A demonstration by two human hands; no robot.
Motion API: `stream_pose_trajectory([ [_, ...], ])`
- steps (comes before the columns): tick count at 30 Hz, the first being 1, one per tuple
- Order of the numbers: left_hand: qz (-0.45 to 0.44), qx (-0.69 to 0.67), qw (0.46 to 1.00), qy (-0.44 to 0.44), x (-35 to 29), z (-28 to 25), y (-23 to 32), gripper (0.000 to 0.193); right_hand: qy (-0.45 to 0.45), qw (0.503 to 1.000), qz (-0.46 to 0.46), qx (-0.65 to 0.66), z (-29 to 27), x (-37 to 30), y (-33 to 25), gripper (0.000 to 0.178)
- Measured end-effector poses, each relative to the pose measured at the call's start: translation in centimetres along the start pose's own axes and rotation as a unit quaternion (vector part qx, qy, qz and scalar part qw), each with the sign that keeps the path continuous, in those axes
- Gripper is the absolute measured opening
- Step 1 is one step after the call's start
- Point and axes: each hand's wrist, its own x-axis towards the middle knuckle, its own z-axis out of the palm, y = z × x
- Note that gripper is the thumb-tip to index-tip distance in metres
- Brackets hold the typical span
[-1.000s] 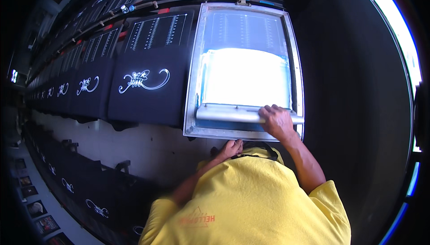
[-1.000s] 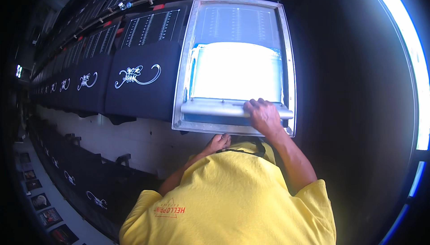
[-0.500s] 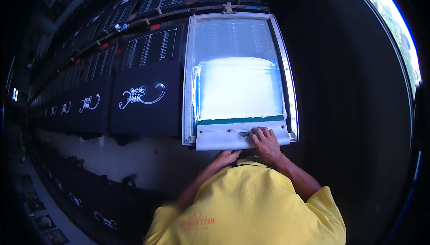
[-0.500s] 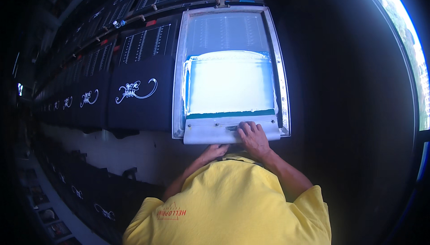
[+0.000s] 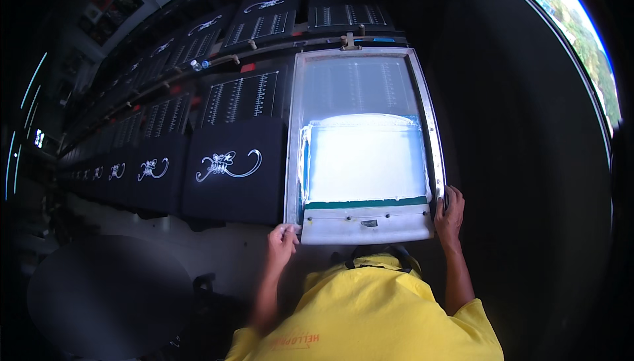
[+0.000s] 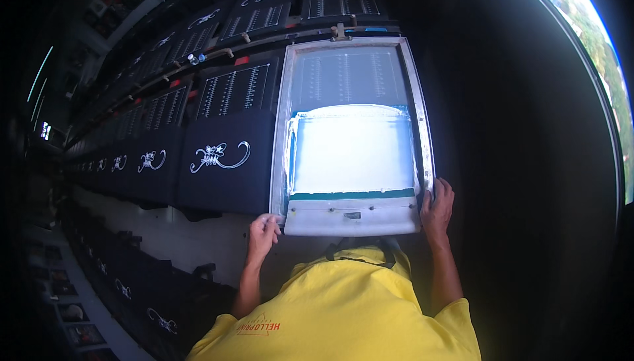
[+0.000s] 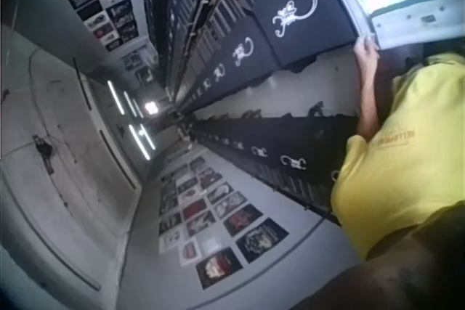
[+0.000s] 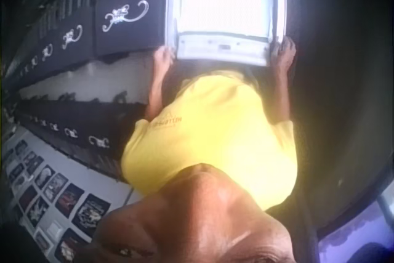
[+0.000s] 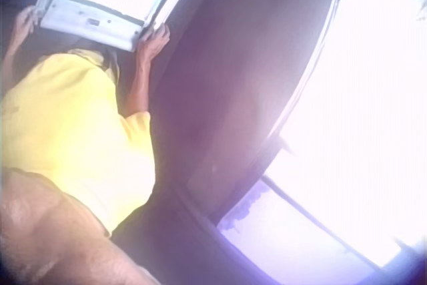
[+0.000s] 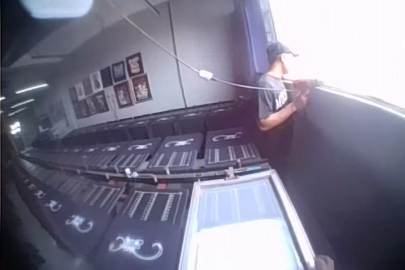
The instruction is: The person applies ink to a screen and uses a squeegee to transfer a design onto shirts by hand, repeating the process for multiple items along a press.
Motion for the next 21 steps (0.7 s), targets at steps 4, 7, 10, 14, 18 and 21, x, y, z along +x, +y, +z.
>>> stream_pose_trajectory([
  [4,0.154,0.314,0.919,0.183,4.3,-0.3,-0.5,0.028,-0.055,0.978,0.154,0.130,3.2,-0.6,4.0,0.031],
  [7,0.063,0.401,0.901,0.149,5.7,-0.1,-3.2,0.029,-0.100,0.913,0.269,0.290,3.6,-0.1,4.3,0.028],
  [10,0.061,0.323,0.932,0.153,7.0,-0.1,-5.1,0.026,-0.048,0.907,0.269,0.321,4.4,-0.2,5.0,0.023],
  [14,0.108,0.324,0.921,0.188,7.6,-0.1,-6.1,0.022,-0.032,0.904,0.280,0.321,4.5,-0.3,5.1,0.022],
  [18,0.104,0.302,0.929,0.186,6.7,-0.5,-5.9,0.018,-0.030,0.901,0.287,0.325,4.0,-1.1,4.8,0.019],
  [21,0.109,0.293,0.927,0.209,5.7,-0.6,-6.7,0.016,-0.008,0.900,0.289,0.326,3.1,-1.2,2.7,0.021],
])
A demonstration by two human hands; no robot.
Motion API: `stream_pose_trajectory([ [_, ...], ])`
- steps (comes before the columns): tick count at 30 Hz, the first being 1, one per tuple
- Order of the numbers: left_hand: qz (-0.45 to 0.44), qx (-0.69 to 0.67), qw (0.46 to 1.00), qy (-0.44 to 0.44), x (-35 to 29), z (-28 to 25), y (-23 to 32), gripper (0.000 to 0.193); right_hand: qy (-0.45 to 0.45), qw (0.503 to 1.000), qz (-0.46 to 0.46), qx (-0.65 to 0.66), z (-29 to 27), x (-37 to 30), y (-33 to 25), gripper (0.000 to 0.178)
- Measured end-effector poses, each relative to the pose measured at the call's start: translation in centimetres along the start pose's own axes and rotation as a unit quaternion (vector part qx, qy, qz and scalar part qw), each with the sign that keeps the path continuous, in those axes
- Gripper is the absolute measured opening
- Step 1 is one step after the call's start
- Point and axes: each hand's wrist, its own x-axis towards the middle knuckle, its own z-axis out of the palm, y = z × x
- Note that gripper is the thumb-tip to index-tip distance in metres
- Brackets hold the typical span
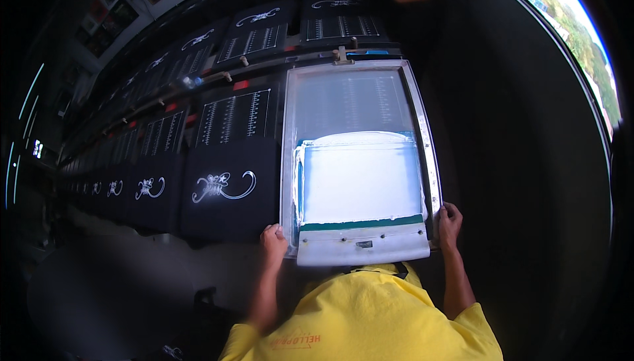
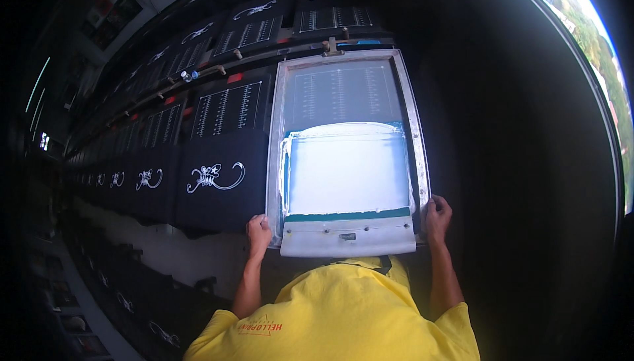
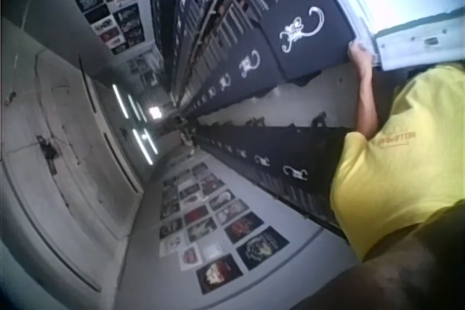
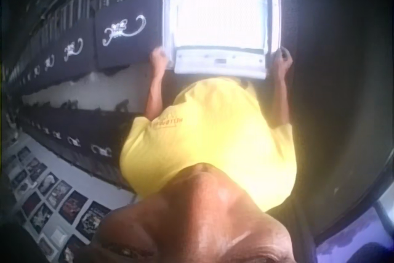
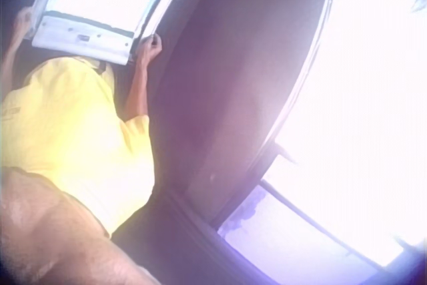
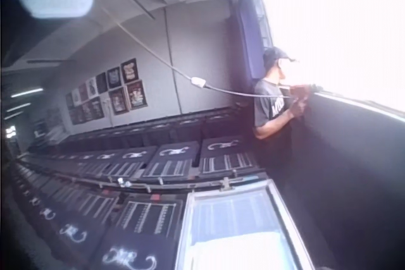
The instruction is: The person applies ink to a screen and uses a squeegee to transfer a design onto shirts by hand, repeating the process for multiple items along a press.
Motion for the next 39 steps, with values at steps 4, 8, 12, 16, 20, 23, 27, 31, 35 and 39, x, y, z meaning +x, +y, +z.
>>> stream_pose_trajectory([
  [4,0.004,0.004,1.000,-0.007,0.6,-0.3,-0.1,0.017,0.003,0.999,-0.035,-0.030,0.1,0.2,0.8,0.022],
  [8,0.036,0.001,0.999,0.019,2.3,-0.3,0.1,0.019,-0.008,0.998,-0.050,-0.047,0.6,1.8,0.2,0.024],
  [12,0.012,-0.037,0.999,0.017,2.6,-1.8,2.0,0.024,-0.024,0.936,-0.182,-0.299,-0.4,1.0,-2.9,0.032],
  [16,0.121,0.000,0.993,-0.019,-0.6,-4.4,4.5,0.032,-0.169,0.847,-0.298,-0.406,-2.5,-3.3,-8.4,0.048],
  [20,0.337,0.027,0.925,-0.173,-1.3,-6.5,7.0,0.047,-0.341,0.764,-0.342,-0.428,-2.7,-5.5,-11.5,0.062],
  [23,0.360,0.088,0.896,-0.242,0.1,-6.9,8.7,0.061,-0.360,0.683,-0.347,-0.532,-2.4,-3.6,-11.1,0.073],
  [27,0.368,0.087,0.890,-0.256,1.6,-6.2,10.3,0.057,-0.408,0.658,-0.322,-0.545,-1.8,-2.0,-13.0,0.071],
  [31,0.324,0.097,0.905,-0.257,3.2,-5.4,12.9,0.043,-0.407,0.625,-0.377,-0.549,-0.6,0.0,-16.2,0.069],
  [35,0.302,0.099,0.920,-0.229,5.7,-4.0,14.2,0.031,-0.344,0.662,-0.416,-0.520,1.0,2.1,-13.5,0.040],
  [39,0.303,0.069,0.927,-0.210,7.6,-2.4,13.4,0.027,-0.298,0.707,-0.440,-0.466,2.0,3.1,-12.8,0.023],
])
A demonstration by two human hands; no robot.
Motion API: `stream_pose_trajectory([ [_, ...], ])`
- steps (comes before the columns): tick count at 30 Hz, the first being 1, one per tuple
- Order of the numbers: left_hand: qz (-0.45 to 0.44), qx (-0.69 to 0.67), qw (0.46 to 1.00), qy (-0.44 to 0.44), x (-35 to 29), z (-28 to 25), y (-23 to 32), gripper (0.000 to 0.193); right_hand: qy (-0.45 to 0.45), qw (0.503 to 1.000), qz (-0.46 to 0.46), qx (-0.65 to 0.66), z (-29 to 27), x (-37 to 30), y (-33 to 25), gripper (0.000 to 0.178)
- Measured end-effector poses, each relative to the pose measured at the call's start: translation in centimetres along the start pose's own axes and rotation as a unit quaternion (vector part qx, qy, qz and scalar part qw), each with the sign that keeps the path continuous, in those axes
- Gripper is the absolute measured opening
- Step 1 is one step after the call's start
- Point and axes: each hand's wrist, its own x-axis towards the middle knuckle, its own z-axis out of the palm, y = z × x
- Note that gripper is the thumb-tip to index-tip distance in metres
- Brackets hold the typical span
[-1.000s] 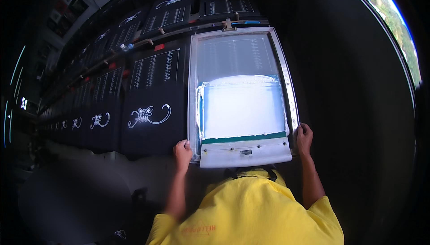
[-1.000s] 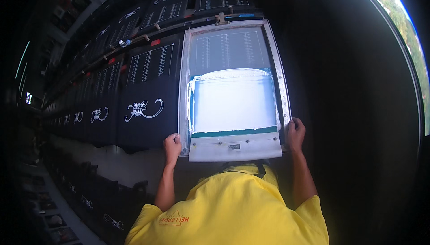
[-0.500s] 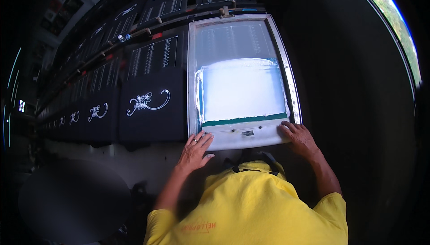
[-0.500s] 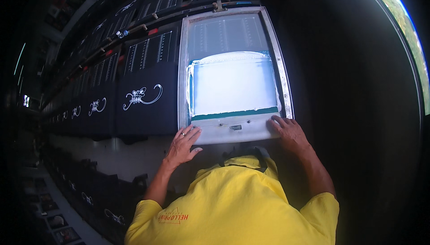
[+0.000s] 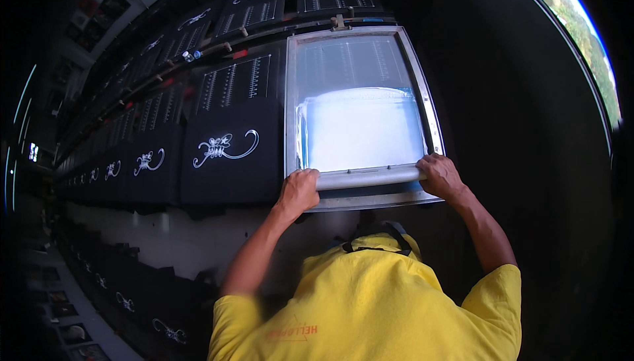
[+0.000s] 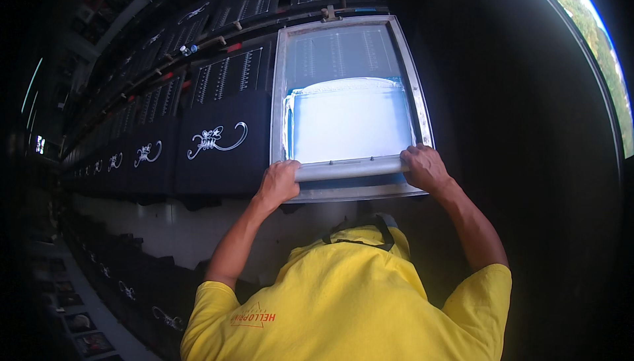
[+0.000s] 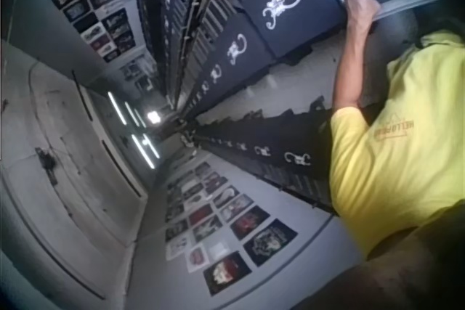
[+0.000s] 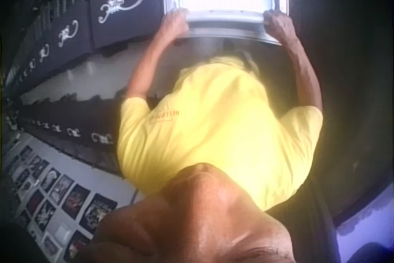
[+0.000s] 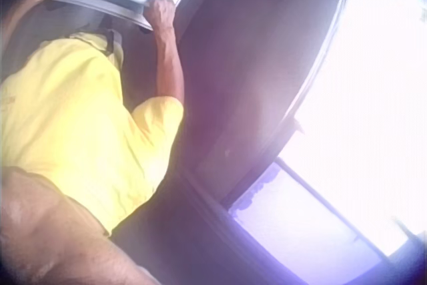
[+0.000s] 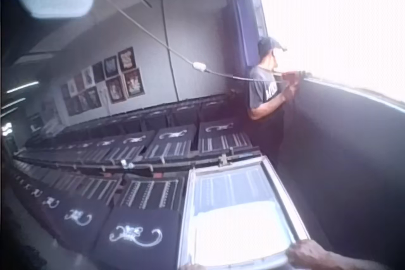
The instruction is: The person applies ink to a screen and uses a squeegee to transfer a design onto shirts by hand, repeating the process for multiple items along a press.
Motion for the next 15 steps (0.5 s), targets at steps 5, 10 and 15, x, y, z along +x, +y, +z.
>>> stream_pose_trajectory([
  [5,0.008,-0.031,0.998,0.044,0.0,1.1,-1.5,0.031,0.004,1.000,-0.005,-0.013,-2.4,0.8,-1.2,0.020],
  [10,0.004,-0.014,0.996,0.085,-0.4,0.7,-0.6,0.031,0.053,0.998,0.014,0.003,-1.6,0.0,-1.0,0.024],
  [15,-0.006,0.012,0.998,0.058,-1.2,0.0,1.4,0.029,0.050,0.997,0.036,0.046,-0.1,-2.4,-1.1,0.032],
])
